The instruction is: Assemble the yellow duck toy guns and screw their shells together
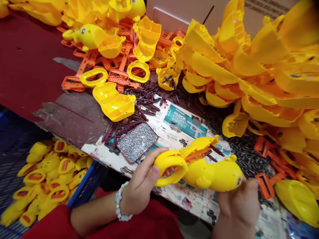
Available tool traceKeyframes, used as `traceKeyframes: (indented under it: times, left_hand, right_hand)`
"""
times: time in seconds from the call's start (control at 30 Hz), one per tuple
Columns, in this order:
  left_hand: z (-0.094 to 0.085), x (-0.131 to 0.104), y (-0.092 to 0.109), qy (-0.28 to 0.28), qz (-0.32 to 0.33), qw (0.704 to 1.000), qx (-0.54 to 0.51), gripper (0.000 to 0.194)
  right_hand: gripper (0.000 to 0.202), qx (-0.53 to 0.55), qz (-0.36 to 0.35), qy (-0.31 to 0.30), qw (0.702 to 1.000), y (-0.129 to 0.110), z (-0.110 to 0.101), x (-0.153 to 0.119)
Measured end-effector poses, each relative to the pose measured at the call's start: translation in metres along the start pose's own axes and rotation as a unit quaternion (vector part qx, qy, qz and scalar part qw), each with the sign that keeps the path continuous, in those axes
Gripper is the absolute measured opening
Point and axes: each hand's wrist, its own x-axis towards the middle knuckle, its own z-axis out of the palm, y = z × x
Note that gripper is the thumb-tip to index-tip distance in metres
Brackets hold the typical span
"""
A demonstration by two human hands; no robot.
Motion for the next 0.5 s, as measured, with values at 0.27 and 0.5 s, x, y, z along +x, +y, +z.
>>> traceKeyframes:
  times: [0.27,0.5]
  left_hand:
    - [0.009,-0.002,-0.002,-0.134,-0.050,0.977,-0.156,0.026]
    - [0.014,0.000,-0.004,-0.058,-0.041,0.983,-0.168,0.025]
  right_hand:
    - [0.051,-0.070,-0.082,0.087,0.990,-0.003,0.016,-0.008]
    - [0.065,-0.105,-0.149,0.025,0.983,-0.005,0.035,-0.029]
